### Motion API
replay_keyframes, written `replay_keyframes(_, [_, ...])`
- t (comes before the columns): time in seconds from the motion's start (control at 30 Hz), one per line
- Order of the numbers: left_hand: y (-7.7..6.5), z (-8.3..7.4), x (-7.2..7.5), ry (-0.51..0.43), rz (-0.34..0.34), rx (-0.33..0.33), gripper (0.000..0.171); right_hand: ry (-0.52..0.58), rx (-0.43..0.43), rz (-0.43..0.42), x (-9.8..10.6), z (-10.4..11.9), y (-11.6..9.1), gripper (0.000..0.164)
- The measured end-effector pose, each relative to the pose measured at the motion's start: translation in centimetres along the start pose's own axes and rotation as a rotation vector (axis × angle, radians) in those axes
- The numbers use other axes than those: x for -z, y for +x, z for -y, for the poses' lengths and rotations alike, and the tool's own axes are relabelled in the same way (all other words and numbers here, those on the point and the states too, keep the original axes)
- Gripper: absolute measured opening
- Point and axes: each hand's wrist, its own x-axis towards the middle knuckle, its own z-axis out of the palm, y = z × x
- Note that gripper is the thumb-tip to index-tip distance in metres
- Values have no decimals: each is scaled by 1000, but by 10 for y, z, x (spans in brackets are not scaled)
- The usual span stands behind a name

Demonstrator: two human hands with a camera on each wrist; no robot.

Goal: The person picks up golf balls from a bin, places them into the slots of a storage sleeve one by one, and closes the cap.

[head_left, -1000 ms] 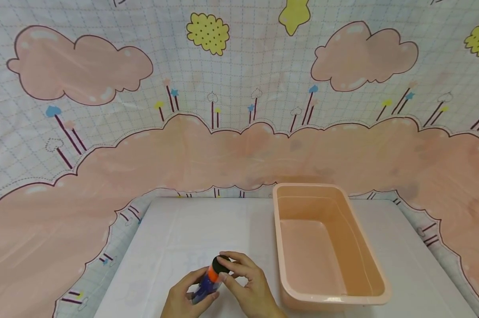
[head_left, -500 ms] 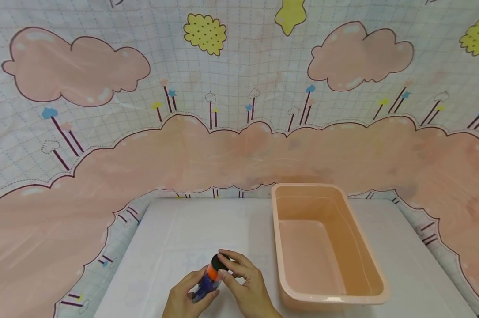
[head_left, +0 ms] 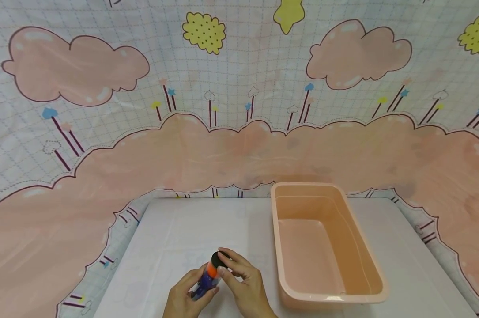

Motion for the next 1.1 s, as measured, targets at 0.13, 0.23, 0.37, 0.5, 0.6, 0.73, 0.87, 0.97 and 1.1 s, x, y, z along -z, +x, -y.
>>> replay_keyframes(0.13, [0, 0, -2, -24, -30, -15, 60, 39, -25, -36, -5, 0, 0, 35])
replay_keyframes(0.23, [0, -1, -5, -68, -55, -20, 60, 81, -54, -60, -8, 2, 1, 34])
replay_keyframes(0.37, [1, -5, -7, -104, -76, -30, 60, 96, -77, -91, -11, 4, 2, 33])
replay_keyframes(0.5, [1, -7, -8, -49, -97, -43, 62, 85, -87, -110, -12, 4, 2, 33])
replay_keyframes(0.6, [1, -8, -8, -8, -106, -50, 63, 87, -103, -123, -14, 4, 2, 33])
replay_keyframes(0.73, [2, -9, -13, 37, -131, -59, 64, 106, -133, -147, -13, 2, 5, 33])
replay_keyframes(0.87, [3, -9, -18, 92, -152, -58, 64, 109, -175, -171, -12, 3, 7, 33])
replay_keyframes(0.97, [4, -10, -22, 97, -150, -71, 64, 108, -210, -175, -10, 6, 7, 32])
replay_keyframes(1.1, [3, -8, -21, -32, -67, -21, 64, 119, -198, -111, -2, 7, 8, 31])
